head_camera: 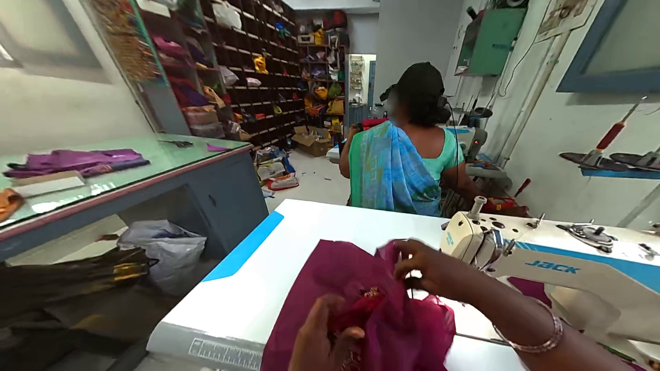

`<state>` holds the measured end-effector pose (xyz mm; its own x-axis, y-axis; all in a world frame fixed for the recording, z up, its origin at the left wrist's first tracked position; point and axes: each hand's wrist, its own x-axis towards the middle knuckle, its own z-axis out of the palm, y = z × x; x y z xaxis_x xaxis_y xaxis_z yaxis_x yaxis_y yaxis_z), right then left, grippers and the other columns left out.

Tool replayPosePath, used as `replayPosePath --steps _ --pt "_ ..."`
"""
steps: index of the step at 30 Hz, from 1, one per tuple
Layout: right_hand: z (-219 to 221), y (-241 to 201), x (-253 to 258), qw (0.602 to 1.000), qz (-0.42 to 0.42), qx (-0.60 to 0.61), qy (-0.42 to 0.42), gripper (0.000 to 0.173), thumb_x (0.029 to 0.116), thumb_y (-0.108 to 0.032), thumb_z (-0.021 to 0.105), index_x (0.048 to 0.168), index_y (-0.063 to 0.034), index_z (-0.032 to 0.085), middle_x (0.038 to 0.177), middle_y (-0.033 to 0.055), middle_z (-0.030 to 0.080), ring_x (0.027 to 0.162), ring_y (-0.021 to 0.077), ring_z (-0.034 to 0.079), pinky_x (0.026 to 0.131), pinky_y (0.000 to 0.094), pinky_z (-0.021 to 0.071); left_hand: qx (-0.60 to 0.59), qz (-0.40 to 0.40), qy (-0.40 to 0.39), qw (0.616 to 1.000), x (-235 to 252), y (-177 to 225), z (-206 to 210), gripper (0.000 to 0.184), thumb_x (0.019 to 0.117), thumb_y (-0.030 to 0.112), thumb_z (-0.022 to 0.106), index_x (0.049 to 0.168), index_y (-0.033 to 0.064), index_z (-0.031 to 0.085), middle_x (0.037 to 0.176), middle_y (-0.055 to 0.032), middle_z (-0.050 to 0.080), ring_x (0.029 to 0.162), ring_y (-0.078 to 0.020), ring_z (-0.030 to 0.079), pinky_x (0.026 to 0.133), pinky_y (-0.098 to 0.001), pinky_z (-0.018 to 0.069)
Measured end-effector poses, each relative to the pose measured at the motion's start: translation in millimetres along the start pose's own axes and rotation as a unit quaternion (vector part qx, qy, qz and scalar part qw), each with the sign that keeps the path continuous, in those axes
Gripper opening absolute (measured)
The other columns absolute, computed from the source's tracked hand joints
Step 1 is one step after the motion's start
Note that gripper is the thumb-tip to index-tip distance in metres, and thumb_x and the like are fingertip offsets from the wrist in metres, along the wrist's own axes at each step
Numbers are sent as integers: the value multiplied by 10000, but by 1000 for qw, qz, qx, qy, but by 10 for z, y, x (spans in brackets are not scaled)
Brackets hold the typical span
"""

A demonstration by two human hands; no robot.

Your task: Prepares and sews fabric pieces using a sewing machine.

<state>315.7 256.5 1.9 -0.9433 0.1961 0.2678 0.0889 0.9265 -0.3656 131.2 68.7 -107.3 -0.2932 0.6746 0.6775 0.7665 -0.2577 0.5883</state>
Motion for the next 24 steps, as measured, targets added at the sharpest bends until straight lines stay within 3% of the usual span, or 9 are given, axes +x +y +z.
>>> replayPosePath --steps 2,4,8,12,16,19,21,23,24 --pt "2 48 -27 995 -23 -47 89 46 823 -101 812 826 -84 770 1178 140 665 1022 301 637 873 491 541 14 -31 42 999 33 -64 -101 734 939 652 557 1144 -51 607 933 -113 675 809 -87 647 738 -265 566" --pt "-23 -11 -54 990 3 -66 123 59 826 -136 817 829 -97 773 1219 126 633 1065 309 594 892 521 512 36 -39 64 997 107 -110 -198 639 921 631 596 1059 8 636 885 -37 638 791 -32 600 716 -202 523" --pt "-12 -152 -72 981 19 -130 141 86 792 -189 847 810 -139 779 1173 77 626 1096 309 561 885 549 476 40 -38 51 997 229 -107 -291 474 937 581 585 922 112 653 821 72 594 740 48 545 660 -120 460" --pt "37 -210 -110 979 16 -154 134 66 784 -175 840 798 -149 781 1078 42 616 1049 276 560 866 503 477 4 -26 64 998 188 -18 -206 468 912 596 641 855 131 622 800 80 567 749 57 532 658 -111 448" --pt "108 -195 -172 984 20 -130 120 66 790 -119 827 823 -131 771 1102 78 619 1013 273 578 843 482 500 -99 -7 16 995 109 -48 -121 231 979 378 585 985 147 575 893 76 559 826 50 551 725 -122 479" --pt "207 -133 -209 984 20 -119 130 83 784 -68 823 824 -98 757 1095 126 624 984 294 610 812 468 544 -141 6 -41 989 193 -115 -137 97 937 196 473 902 146 548 874 70 532 810 30 535 714 -134 463" --pt "256 -89 -223 985 18 -113 132 80 788 -54 813 831 -92 758 1053 130 617 961 287 612 796 442 547 -43 12 -51 998 317 -121 -142 171 895 119 495 807 139 640 938 41 590 903 -61 569 802 -283 473" --pt "291 -49 -232 984 22 -111 136 69 791 -68 802 835 -102 761 1040 121 611 943 270 608 781 419 543 71 20 -60 995 389 -117 -98 206 865 124 550 871 124 756 1105 -68 621 1061 -257 572 882 -527 422" --pt "301 -39 -234 984 27 -109 137 73 790 -70 809 838 -100 763 1043 124 613 946 272 611 783 422 547 111 31 -54 992 387 -101 -60 237 867 171 554 910 132 783 1123 -100 627 1072 -309 573 876 -561 415"
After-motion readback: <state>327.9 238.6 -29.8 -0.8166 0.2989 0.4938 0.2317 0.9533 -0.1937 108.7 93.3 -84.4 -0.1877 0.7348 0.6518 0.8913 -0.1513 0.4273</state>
